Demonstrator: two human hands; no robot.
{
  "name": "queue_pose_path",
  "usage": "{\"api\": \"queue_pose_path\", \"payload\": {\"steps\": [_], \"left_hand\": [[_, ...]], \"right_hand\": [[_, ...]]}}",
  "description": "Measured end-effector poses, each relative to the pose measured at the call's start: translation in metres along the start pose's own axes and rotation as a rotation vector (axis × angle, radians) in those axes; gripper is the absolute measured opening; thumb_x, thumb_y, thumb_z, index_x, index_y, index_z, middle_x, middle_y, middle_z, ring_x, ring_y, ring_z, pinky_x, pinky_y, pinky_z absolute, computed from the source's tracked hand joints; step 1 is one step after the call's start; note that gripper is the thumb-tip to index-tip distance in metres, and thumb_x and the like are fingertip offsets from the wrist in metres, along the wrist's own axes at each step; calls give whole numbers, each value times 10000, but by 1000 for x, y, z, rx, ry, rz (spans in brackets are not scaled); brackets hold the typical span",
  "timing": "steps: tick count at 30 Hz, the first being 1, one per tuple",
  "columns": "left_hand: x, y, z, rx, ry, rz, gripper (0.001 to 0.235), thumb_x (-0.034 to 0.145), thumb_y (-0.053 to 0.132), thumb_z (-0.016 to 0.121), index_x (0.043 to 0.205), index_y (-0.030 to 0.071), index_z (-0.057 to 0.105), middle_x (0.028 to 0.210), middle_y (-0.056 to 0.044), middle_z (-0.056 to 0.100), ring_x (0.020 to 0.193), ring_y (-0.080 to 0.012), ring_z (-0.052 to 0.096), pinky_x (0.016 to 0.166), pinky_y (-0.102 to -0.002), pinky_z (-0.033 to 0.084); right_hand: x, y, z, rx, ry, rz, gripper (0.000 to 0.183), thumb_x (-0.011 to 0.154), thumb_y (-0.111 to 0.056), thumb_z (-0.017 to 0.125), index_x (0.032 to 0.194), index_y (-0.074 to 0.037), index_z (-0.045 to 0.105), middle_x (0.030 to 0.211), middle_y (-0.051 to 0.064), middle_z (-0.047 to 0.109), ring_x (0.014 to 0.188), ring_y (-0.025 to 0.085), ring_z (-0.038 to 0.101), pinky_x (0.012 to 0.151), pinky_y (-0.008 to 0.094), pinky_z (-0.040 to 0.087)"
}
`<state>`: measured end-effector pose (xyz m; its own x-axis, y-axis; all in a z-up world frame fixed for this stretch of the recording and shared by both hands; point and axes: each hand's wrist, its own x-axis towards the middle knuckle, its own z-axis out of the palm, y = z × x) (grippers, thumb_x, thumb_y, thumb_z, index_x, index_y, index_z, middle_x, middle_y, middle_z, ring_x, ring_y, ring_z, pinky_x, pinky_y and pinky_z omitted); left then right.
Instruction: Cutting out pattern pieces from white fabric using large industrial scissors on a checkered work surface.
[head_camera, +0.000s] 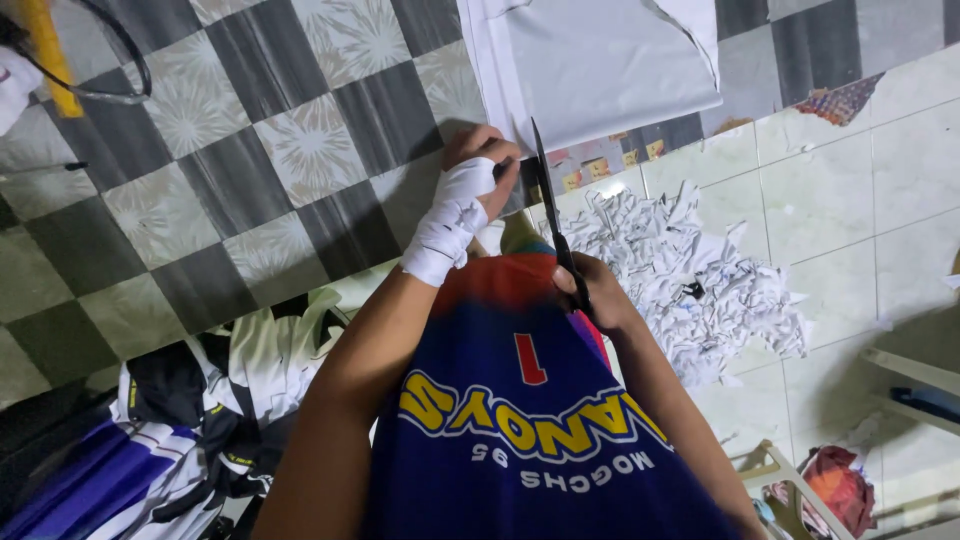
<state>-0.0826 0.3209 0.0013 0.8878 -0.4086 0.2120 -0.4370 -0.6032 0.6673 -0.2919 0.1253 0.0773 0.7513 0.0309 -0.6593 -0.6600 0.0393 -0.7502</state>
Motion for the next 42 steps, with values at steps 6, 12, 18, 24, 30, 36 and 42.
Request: {"api": "queue_pose_path", "payload": {"steps": [6, 12, 18, 24, 30, 36, 42], "left_hand": [[2, 4, -4, -8, -53, -43, 194, 871, 289, 932, 973, 344, 777, 1074, 88, 722, 1017, -245, 768, 883, -395, 659], [9, 22, -21, -130, -74, -199, 182, 859, 237, 929, 938, 291, 774, 990, 51, 734, 983, -271, 776, 885, -396, 651], [11, 25, -18, -149, -66, -238, 174, 864, 233, 927, 920, 265, 766, 971, 17, 725, 989, -292, 775, 856, -400, 642], [5, 18, -19, -72, -35, -88, 180, 873, 249, 924, 873, 268, 745, 976, 27, 703, 972, -285, 755, 866, -399, 647], [3, 14, -14, -78, 13, -20, 186, 870, 217, 917, 881, 258, 736, 982, 16, 698, 962, -302, 743, 837, -424, 645], [2, 9, -6, -90, 17, -54, 209, 858, 240, 933, 895, 258, 727, 953, 43, 704, 962, -293, 750, 849, -405, 643], [1, 2, -4, -31, -14, 4, 203, 864, 259, 916, 892, 283, 717, 996, 76, 689, 978, -256, 741, 864, -393, 647]], "right_hand": [[0, -7, 5, -33, 64, 7, 502, 1054, -457, 878, 866, -23, 711, 576, 126, 616, 530, 234, 668, 546, 349, 534], [-5, -22, 8, -36, 88, 56, 496, 1050, -401, 889, 823, -2, 700, 526, 144, 594, 465, 243, 611, 524, 342, 499], [13, -19, 6, 6, 28, 16, 560, 1070, -532, 832, 896, -14, 709, 606, 154, 625, 571, 270, 703, 567, 381, 573], [15, -38, 13, 3, 98, 27, 519, 1046, -423, 901, 832, -4, 682, 547, 140, 567, 483, 253, 653, 503, 337, 525], [21, -31, 17, -38, 47, 32, 602, 1077, -544, 835, 842, -9, 688, 574, 166, 614, 526, 287, 684, 517, 386, 536], [43, -34, 18, 3, 105, 0, 558, 1066, -468, 869, 826, -11, 655, 566, 125, 548, 497, 260, 669, 496, 340, 540], [43, -43, 20, -18, 81, 22, 608, 1063, -530, 854, 810, -8, 675, 555, 137, 584, 488, 260, 690, 481, 357, 551]]}}
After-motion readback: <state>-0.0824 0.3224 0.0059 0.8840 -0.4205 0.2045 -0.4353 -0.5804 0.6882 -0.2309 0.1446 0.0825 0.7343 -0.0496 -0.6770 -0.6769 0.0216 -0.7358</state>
